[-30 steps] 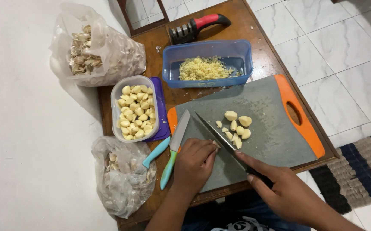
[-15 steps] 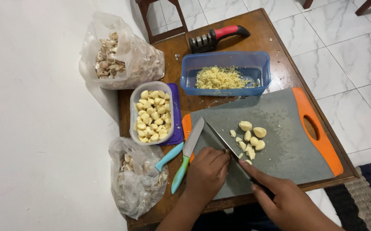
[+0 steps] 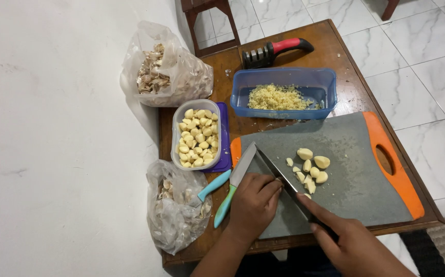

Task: Slicing peeled garlic cloves into thin pieces on a cutting board using a chef's knife.

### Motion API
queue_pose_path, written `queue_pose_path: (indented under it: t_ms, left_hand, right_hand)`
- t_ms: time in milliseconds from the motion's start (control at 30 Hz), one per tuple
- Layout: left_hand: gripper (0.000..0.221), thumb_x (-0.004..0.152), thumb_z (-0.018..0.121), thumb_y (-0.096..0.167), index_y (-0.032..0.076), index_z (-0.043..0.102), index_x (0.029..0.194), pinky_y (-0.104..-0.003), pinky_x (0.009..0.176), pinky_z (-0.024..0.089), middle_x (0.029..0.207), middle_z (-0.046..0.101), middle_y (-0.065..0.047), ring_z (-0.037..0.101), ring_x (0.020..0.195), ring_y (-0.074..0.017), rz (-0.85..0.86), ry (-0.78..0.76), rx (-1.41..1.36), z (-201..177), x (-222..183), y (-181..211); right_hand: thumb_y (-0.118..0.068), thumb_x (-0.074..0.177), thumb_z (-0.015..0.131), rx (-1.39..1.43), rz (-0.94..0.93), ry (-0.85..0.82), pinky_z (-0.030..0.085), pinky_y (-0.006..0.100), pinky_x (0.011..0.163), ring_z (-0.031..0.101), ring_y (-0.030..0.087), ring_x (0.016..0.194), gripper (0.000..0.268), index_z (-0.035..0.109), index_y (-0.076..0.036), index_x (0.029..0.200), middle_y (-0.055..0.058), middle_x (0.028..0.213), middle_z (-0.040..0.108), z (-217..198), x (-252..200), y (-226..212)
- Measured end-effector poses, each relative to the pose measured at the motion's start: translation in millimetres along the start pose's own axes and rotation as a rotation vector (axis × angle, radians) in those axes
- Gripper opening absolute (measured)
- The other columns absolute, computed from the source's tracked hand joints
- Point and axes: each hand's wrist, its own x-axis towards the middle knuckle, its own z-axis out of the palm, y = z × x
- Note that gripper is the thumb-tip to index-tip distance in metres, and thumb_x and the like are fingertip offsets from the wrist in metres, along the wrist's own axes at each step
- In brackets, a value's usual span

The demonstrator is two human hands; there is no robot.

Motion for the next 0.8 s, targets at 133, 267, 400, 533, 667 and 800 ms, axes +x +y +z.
queue_pose_path:
  t_ms: [133, 267, 400, 533, 667, 800]
  left_hand:
    - [0.018, 0.09, 0.076, -0.005, -0.002, 0.074, 0.107, -0.04, 0.078, 0.054, 0.103, 0.074, -0.013, 0.061, 0.09, -0.0312, -0.017, -0.026, -0.023, 3.3, -2.4, -3.2]
    - [0.021, 0.093, 0.072, -0.009, -0.005, 0.074, 0.113, -0.044, 0.075, 0.051, 0.104, 0.069, -0.015, 0.058, 0.09, -0.0332, 0.0, -0.062, -0.006, 6.8, -5.2, -3.2]
    - [0.019, 0.088, 0.079, -0.008, -0.003, 0.074, 0.105, -0.04, 0.078, 0.054, 0.102, 0.074, -0.013, 0.06, 0.088, -0.0305, -0.014, -0.045, -0.077, 7.8, -2.4, -4.3]
    - [0.015, 0.088, 0.078, -0.008, -0.002, 0.074, 0.101, -0.04, 0.073, 0.052, 0.097, 0.075, -0.012, 0.06, 0.084, -0.0307, -0.011, -0.041, -0.086, 9.4, -1.2, -2.4]
    - [0.014, 0.088, 0.075, -0.009, -0.003, 0.073, 0.1, -0.041, 0.075, 0.051, 0.097, 0.072, -0.012, 0.058, 0.086, -0.0315, -0.015, -0.069, -0.054, 8.6, 1.1, -1.1]
    - [0.014, 0.088, 0.074, -0.01, -0.004, 0.072, 0.101, -0.041, 0.075, 0.051, 0.095, 0.069, -0.012, 0.058, 0.086, -0.0316, -0.007, -0.09, -0.062, 6.9, 4.0, -1.0]
  right_hand:
    - [-0.03, 0.102, 0.064, 0.061, 0.116, -0.058, 0.035, 0.028, 0.062, 0.034, 0.017, 0.061, 0.069, 0.046, -0.064, 0.159, 0.01, 0.068, 0.06, -15.2, -4.5, 10.1]
    - [-0.037, 0.099, 0.057, 0.026, 0.195, -0.078, 0.041, 0.033, 0.061, 0.046, 0.018, 0.06, 0.07, 0.033, -0.067, 0.158, -0.036, 0.158, 0.057, -19.3, -5.2, 9.7]
    - [-0.033, 0.102, 0.06, 0.039, 0.226, -0.069, 0.035, 0.027, 0.056, 0.033, 0.015, 0.057, 0.069, 0.042, -0.068, 0.158, -0.01, 0.102, 0.095, -21.0, -13.3, 1.9]
    - [-0.033, 0.102, 0.059, 0.055, 0.215, -0.115, 0.038, 0.027, 0.059, 0.042, 0.014, 0.057, 0.069, 0.04, -0.066, 0.159, -0.01, 0.105, 0.097, -19.3, -9.9, 4.4]
    - [-0.035, 0.101, 0.061, -0.05, 0.182, -0.094, 0.048, 0.021, 0.073, 0.061, 0.009, 0.071, 0.072, 0.038, -0.07, 0.159, -0.005, 0.087, 0.086, -21.1, -6.8, 8.4]
    - [-0.042, 0.103, 0.057, -0.161, 0.19, -0.121, 0.041, 0.027, 0.062, 0.052, 0.013, 0.056, 0.072, 0.029, -0.075, 0.16, 0.002, 0.066, 0.066, -26.3, -1.4, 12.2]
